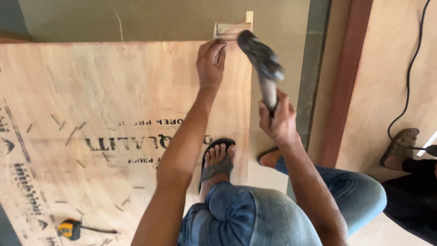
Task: The person hammers nails into a large sheet of plywood using a hammer. They position the nails and strike them repeatedly to secure the board to a wooden frame.
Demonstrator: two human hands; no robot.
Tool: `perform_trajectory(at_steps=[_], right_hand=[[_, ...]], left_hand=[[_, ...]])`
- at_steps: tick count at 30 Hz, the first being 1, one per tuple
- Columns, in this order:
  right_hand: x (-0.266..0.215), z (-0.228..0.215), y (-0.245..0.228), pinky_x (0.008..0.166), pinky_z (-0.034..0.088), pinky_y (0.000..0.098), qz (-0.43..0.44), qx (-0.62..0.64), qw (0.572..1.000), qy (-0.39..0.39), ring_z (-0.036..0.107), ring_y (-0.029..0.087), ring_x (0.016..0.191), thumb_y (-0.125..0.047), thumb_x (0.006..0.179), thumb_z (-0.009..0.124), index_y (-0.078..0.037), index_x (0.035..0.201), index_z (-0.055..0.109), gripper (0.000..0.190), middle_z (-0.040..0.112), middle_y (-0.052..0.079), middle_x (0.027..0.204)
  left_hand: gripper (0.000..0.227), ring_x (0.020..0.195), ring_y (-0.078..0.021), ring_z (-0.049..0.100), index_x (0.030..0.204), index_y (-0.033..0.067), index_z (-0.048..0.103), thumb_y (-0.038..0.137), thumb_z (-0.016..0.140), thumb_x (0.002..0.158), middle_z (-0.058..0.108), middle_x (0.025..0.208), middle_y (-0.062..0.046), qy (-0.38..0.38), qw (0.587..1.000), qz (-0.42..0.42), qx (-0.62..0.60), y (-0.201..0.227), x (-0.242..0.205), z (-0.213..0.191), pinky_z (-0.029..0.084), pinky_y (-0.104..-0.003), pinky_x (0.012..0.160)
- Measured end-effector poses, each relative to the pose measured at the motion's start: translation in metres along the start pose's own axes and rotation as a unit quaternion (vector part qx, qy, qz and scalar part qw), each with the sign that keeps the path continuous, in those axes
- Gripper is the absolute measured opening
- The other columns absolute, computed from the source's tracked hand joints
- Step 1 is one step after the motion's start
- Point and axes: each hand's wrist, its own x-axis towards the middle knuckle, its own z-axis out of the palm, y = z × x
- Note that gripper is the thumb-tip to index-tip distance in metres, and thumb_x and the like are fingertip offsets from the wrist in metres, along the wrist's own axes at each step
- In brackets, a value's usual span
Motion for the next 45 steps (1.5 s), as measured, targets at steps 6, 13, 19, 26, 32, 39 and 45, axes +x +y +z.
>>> perform_trajectory(at_steps=[6, 13, 19, 26, 32, 39, 45], right_hand=[[-0.028, 0.009, 0.016, 0.056, 0.055, 0.0346, 0.124, 0.050, 0.991, -0.030, 0.071, 0.023, 0.064, -0.011, 0.104, 0.066, 0.001, 0.109, 0.054, 0.018, 0.067, 0.010, 0.075], [0.001, 0.002, -0.006, 0.055, 0.054, 0.0394, 0.082, 0.019, 0.996, -0.020, 0.070, 0.028, 0.062, -0.009, 0.103, 0.066, 0.006, 0.124, 0.052, 0.029, 0.066, 0.014, 0.076], [-0.003, 0.009, -0.012, 0.064, 0.057, 0.0462, 0.002, 0.033, 0.999, 0.021, 0.072, 0.039, 0.075, -0.010, 0.105, 0.061, 0.004, 0.126, 0.047, 0.028, 0.069, 0.021, 0.090], [-0.013, 0.028, 0.008, 0.051, 0.052, 0.0496, 0.095, -0.033, 0.988, -0.118, 0.069, 0.040, 0.061, -0.012, 0.102, 0.064, 0.004, 0.120, 0.049, 0.028, 0.064, 0.021, 0.070], [-0.024, 0.016, -0.001, 0.051, 0.050, 0.0478, 0.091, 0.042, 0.995, -0.026, 0.065, 0.036, 0.056, -0.007, 0.104, 0.060, -0.002, 0.095, 0.048, 0.016, 0.061, 0.019, 0.066], [0.002, 0.033, 0.000, 0.052, 0.049, 0.0505, 0.043, -0.052, 0.995, -0.078, 0.065, 0.045, 0.062, -0.011, 0.103, 0.066, 0.004, 0.117, 0.050, 0.026, 0.062, 0.023, 0.072], [-0.028, 0.024, -0.015, 0.057, 0.055, 0.0483, 0.030, 0.081, 0.994, 0.066, 0.068, 0.038, 0.058, -0.010, 0.105, 0.055, 0.002, 0.114, 0.047, 0.016, 0.065, 0.020, 0.073]], left_hand=[[0.036, 0.147, -0.0331, 0.044, 0.138, 0.0089, 0.062, 0.010, 0.060, 0.102, 0.053, 0.153, -0.013, -0.203, 0.962, 0.134, 0.123, -0.008, -0.046, -0.063, 0.036, -0.046, 0.121], [0.053, 0.158, -0.0282, 0.020, 0.159, 0.0129, 0.040, 0.027, 0.045, 0.108, 0.027, 0.169, -0.011, -0.320, 0.895, 0.168, 0.261, -0.014, -0.056, -0.089, 0.015, -0.047, 0.129], [0.053, 0.158, -0.0265, 0.022, 0.160, 0.0148, 0.039, 0.028, 0.044, 0.109, 0.029, 0.170, -0.010, -0.310, 0.901, 0.172, 0.250, -0.011, -0.068, -0.086, 0.015, -0.046, 0.131], [0.052, 0.158, -0.0274, 0.025, 0.158, 0.0136, 0.042, 0.027, 0.047, 0.108, 0.032, 0.168, -0.011, -0.289, 0.909, 0.184, 0.236, -0.006, -0.071, -0.091, 0.017, -0.046, 0.130], [0.052, 0.157, -0.0276, 0.026, 0.158, 0.0129, 0.044, 0.025, 0.048, 0.107, 0.033, 0.168, -0.011, -0.280, 0.910, 0.193, 0.238, -0.006, -0.069, -0.090, 0.019, -0.047, 0.130], [0.052, 0.157, -0.0292, 0.026, 0.157, 0.0126, 0.044, 0.026, 0.049, 0.106, 0.033, 0.168, -0.012, -0.285, 0.907, 0.197, 0.241, -0.003, -0.068, -0.087, 0.019, -0.048, 0.130], [0.053, 0.158, -0.0277, 0.024, 0.158, 0.0135, 0.043, 0.025, 0.048, 0.107, 0.032, 0.168, -0.011, -0.287, 0.905, 0.192, 0.247, -0.005, -0.070, -0.091, 0.018, -0.047, 0.130]])
